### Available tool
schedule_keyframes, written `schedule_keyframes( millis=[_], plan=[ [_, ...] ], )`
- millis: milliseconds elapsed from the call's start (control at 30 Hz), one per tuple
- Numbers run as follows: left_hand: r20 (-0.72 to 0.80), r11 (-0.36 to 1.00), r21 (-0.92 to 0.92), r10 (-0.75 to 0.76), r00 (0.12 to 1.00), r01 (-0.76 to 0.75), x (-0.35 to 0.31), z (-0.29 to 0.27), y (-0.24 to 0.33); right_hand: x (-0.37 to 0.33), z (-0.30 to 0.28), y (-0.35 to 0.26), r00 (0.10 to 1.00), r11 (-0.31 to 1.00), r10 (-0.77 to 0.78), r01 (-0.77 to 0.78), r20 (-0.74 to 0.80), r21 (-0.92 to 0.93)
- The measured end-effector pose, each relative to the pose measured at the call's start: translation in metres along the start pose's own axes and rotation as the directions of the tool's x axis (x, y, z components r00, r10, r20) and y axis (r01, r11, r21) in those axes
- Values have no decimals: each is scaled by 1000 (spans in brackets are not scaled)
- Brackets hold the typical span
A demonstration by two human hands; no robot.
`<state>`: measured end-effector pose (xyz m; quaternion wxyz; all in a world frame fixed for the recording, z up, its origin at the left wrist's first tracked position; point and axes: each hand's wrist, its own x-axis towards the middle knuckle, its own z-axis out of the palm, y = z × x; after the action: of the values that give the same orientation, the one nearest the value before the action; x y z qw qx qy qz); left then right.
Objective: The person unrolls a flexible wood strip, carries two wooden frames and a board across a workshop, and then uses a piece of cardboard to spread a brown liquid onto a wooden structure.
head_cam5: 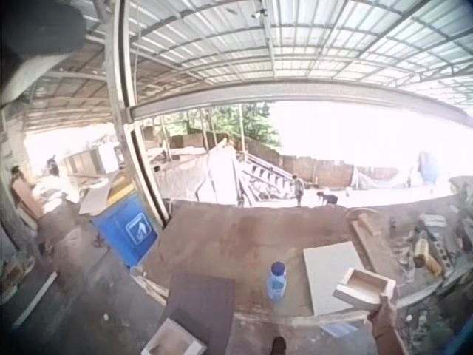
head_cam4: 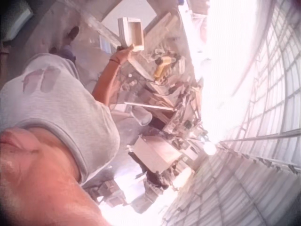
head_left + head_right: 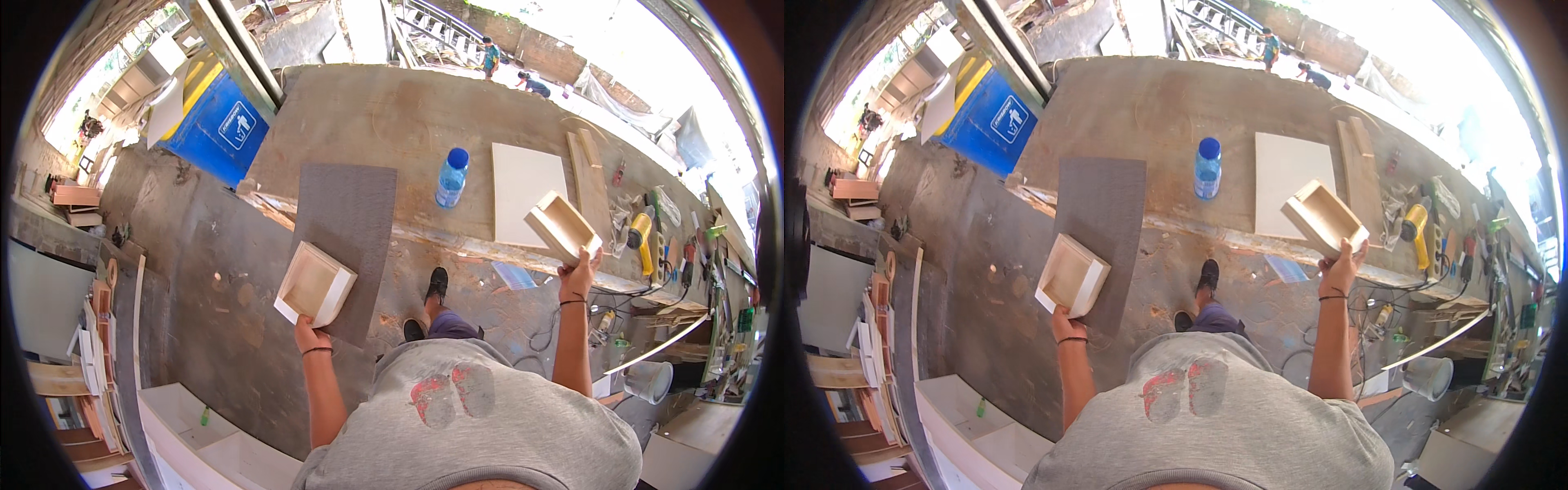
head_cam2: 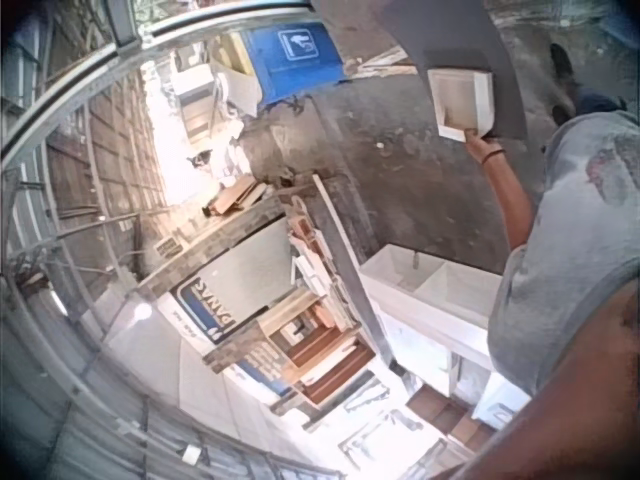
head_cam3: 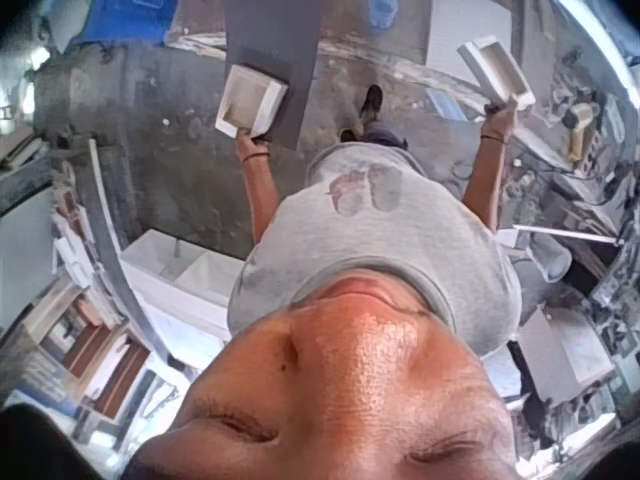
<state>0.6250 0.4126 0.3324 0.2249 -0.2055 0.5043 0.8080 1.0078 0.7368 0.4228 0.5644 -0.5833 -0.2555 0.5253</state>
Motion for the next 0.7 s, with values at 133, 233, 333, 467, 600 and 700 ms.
schedule_keyframes(
  millis=[133,233,333,467,600,700],
  plan=[
    [21,999,50,-9,1000,8,37,34,1,36,19,-3,998,1000,-10,10,-67,-4],
    [31,994,111,-25,999,22,53,81,17,69,35,7,995,998,-29,24,-93,-57],
    [81,988,141,45,996,-56,83,112,25,84,58,13,992,977,-111,97,-65,-188],
    [70,944,284,157,985,-170,100,156,22,111,67,18,980,973,-130,97,-149,-211],
    [72,950,282,121,990,-136,111,180,19,138,67,20,948,999,26,-34,-318,-18],
    [88,964,248,75,993,-95,133,197,11,182,30,64,855,926,-374,321,-359,-199]
  ],
)
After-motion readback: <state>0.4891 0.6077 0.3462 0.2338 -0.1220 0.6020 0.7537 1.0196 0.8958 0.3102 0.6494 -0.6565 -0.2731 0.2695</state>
